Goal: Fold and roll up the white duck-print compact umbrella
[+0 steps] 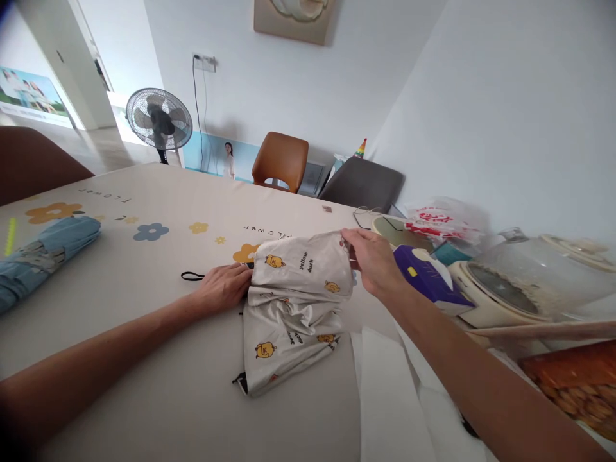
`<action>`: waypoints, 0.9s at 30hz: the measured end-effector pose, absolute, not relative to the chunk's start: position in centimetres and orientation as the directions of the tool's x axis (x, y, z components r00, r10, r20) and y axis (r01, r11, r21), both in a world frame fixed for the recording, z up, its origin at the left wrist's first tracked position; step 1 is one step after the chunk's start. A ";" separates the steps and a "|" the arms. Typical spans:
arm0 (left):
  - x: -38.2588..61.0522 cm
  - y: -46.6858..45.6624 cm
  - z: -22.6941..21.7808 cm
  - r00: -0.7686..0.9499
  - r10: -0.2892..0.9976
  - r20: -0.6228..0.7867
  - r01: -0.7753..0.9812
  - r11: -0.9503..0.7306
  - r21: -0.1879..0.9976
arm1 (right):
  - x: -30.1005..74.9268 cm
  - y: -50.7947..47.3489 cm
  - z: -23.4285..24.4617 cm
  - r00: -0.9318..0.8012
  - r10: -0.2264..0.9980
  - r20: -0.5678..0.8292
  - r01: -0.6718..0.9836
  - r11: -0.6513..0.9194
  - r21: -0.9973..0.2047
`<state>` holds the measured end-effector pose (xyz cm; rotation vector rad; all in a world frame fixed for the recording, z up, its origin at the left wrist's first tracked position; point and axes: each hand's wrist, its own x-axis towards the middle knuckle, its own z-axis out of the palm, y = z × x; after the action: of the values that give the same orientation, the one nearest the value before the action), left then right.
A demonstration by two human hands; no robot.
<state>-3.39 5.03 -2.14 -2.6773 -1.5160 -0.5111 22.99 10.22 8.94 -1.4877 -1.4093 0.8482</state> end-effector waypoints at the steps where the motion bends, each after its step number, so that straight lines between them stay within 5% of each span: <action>1: -3.4 5.1 -2.2 0.477 0.829 0.293 0.836 -0.531 0.140 | 22.9 10.8 8.7 0.144 0.973 0.183 0.512 0.085 -0.855; 5: -3.4 5.2 -2.3 0.471 0.835 0.286 0.841 -0.522 0.139 | 21.7 13.5 6.9 0.098 0.889 0.448 0.919 0.092 -0.383; 10: -3.3 5.3 -2.2 0.465 0.842 0.273 0.845 -0.515 0.148 | 20.4 16.3 3.0 0.035 0.966 0.255 0.992 -0.002 -0.129; 15: -3.4 5.3 -2.4 0.471 0.838 0.278 0.844 -0.519 0.137 | 20.7 16.8 2.1 -0.058 0.998 0.036 0.998 0.057 0.026; 17: -3.4 5.3 -2.5 0.472 0.835 0.283 0.846 -0.519 0.123 | 20.7 16.4 3.8 -0.083 0.988 0.127 0.995 0.075 0.066; 19: -3.4 5.3 -2.6 0.474 0.831 0.291 0.844 -0.523 0.120 | 20.1 15.8 5.9 -0.182 0.905 0.383 0.982 0.150 0.113; 21: -3.4 5.3 -2.7 0.479 0.826 0.298 0.839 -0.531 0.124 | 18.9 15.1 7.5 -0.313 0.843 0.438 0.949 0.299 0.101; 24: -3.4 5.2 -2.6 0.476 0.822 0.311 0.840 -0.530 0.116 | 16.6 14.8 8.0 -0.485 0.862 0.147 0.870 0.492 -0.016; 27: -3.4 5.2 -2.6 0.484 0.816 0.318 0.838 -0.537 0.103 | 14.9 15.6 7.2 -0.518 0.835 -0.186 0.852 0.523 -0.023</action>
<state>-3.39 5.17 -2.55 -2.6484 -1.4778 -0.5111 14.90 15.57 7.20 -1.6017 -2.8716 0.1835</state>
